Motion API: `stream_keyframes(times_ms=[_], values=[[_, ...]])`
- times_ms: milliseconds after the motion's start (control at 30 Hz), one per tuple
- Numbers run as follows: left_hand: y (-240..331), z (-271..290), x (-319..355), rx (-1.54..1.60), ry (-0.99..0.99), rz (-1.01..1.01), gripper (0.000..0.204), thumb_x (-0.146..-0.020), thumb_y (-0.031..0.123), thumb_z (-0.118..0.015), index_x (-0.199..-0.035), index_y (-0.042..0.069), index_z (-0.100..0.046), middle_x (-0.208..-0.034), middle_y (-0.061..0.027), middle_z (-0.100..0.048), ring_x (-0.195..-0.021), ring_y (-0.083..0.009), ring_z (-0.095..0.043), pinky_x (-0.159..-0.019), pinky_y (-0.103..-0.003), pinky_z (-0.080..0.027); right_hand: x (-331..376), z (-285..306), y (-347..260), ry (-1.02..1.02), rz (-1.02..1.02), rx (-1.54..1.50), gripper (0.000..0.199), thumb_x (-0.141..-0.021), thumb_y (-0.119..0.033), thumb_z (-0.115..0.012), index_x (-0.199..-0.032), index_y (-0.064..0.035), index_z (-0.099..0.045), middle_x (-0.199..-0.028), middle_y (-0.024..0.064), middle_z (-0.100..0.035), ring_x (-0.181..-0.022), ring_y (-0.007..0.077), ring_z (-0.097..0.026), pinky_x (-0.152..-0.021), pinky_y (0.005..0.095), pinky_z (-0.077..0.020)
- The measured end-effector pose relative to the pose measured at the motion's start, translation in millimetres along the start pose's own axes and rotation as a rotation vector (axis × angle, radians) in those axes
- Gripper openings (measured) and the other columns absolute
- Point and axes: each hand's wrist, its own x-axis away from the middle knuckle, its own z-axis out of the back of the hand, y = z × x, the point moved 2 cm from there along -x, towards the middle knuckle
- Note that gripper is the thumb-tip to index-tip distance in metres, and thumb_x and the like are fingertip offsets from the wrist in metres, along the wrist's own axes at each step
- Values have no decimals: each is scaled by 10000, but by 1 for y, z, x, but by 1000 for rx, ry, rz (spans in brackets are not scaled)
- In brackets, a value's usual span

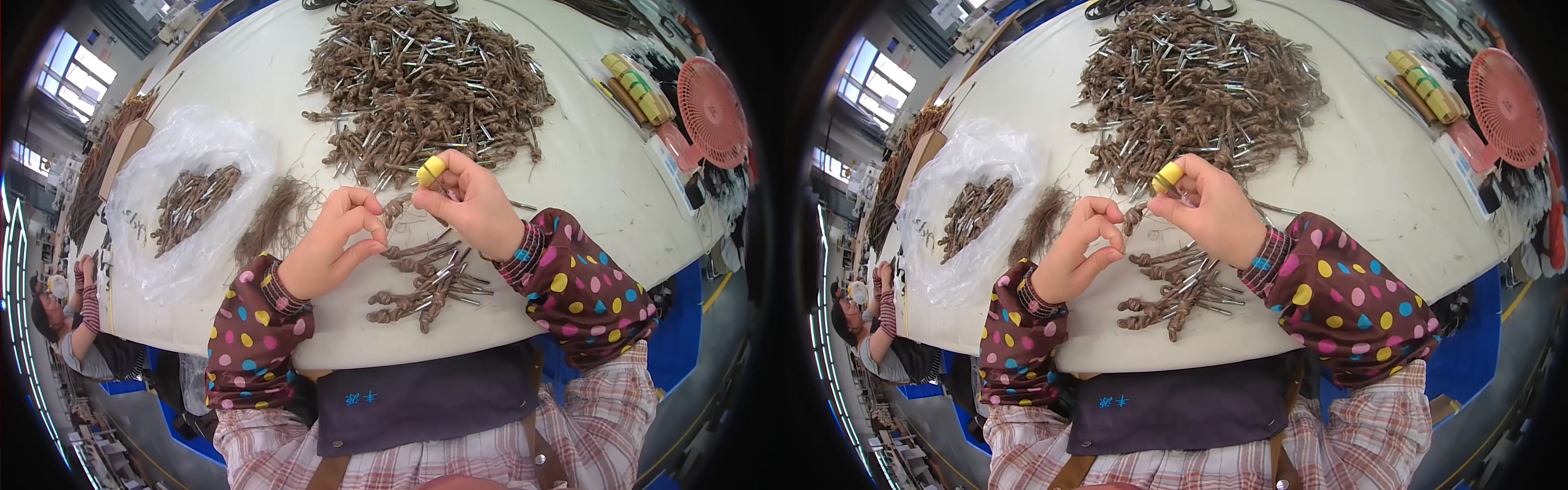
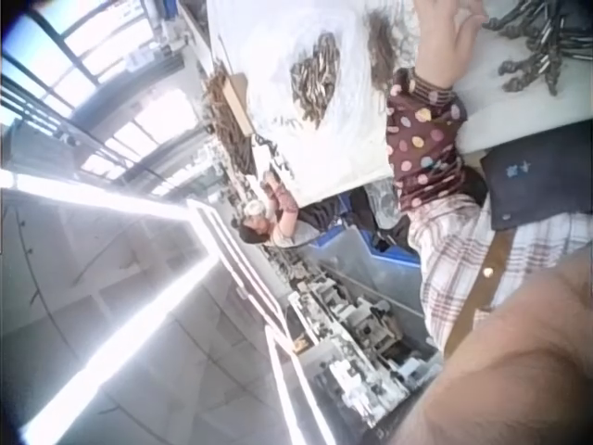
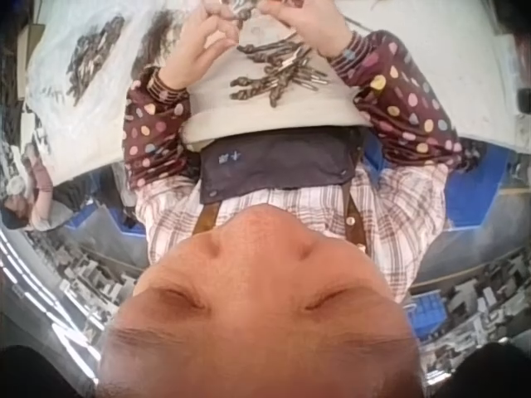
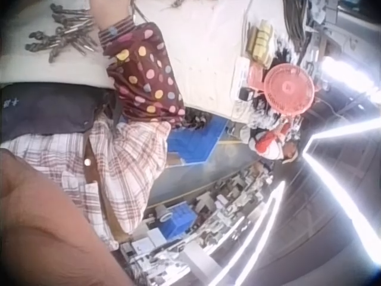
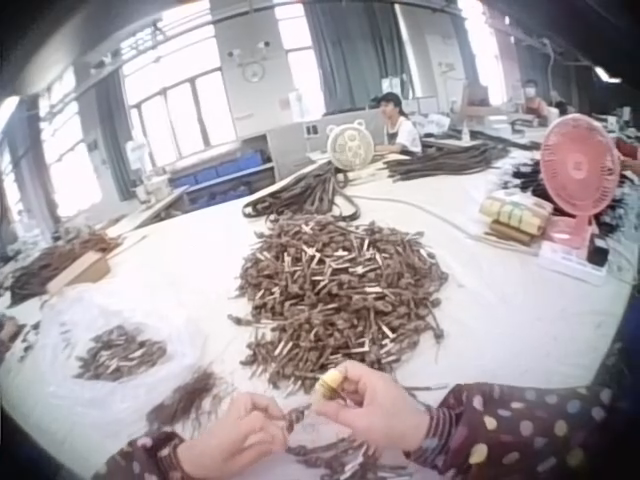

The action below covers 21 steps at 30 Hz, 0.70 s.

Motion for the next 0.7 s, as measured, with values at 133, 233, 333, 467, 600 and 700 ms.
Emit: stream_keyframes(times_ms=[133, 233, 333, 467, 600, 700], values=[[-7, 13, 6, -327, -89, 17, 145, -791, 87, -668, -924, 87, -611, -1084, -109, -494, -1043, -255, -475, -916, -351, -365, -6, 12, 0, 94, 43, 61, 251, -824, -118, -689, -963, -15, -507, -837, 16, -593, -715, 48, -492, -661, 204, -418], [-19, 19, 7, -585, 54, 121, 217, -775, 102, -689, -983, 87, -629, -1065, -105, -531, -1005, -261, -511, -899, -356, -385, 0, 14, -10, 118, 79, 410, 276, -808, -116, -702, -992, -27, -517, -828, 35, -608, -677, 72, -537, -630, 211, -442], [-10, 19, 4, -557, 256, 149, 272, -766, 103, -701, -1028, 84, -633, -1037, -101, -554, -970, -264, -534, -868, -351, -410, 5, 4, -16, 126, 214, 549, 302, -791, -113, -713, -1018, -47, -526, -831, 57, -621, -636, 128, -582, -593, 231, -476], [7, 7, 0, -441, 426, 86, 293, -771, 79, -694, -1059, 90, -642, -1036, -98, -565, -981, -259, -536, -833, -332, -432, 7, -2, -14, 98, 291, 574, 305, -778, -113, -721, -1016, -60, -539, -848, 70, -631, -629, 165, -604, -573, 246, -496], [4, -1, -1, -488, 436, 24, 294, -775, 56, -683, -1065, 92, -651, -1028, -85, -587, -965, -244, -545, -839, -333, -432, 11, -8, -18, 73, 280, 597, 278, -767, -89, -719, -991, -66, -555, -840, 61, -632, -596, 154, -602, -548, 246, -488], [-2, -2, 0, -472, 412, -12, 288, -776, 46, -679, -1059, 95, -656, -972, -71, -623, -929, -229, -570, -842, -337, -435, 12, -11, -18, 64, 284, 575, 266, -766, -78, -715, -980, -71, -556, -827, 52, -632, -569, 141, -597, -529, 246, -482]])
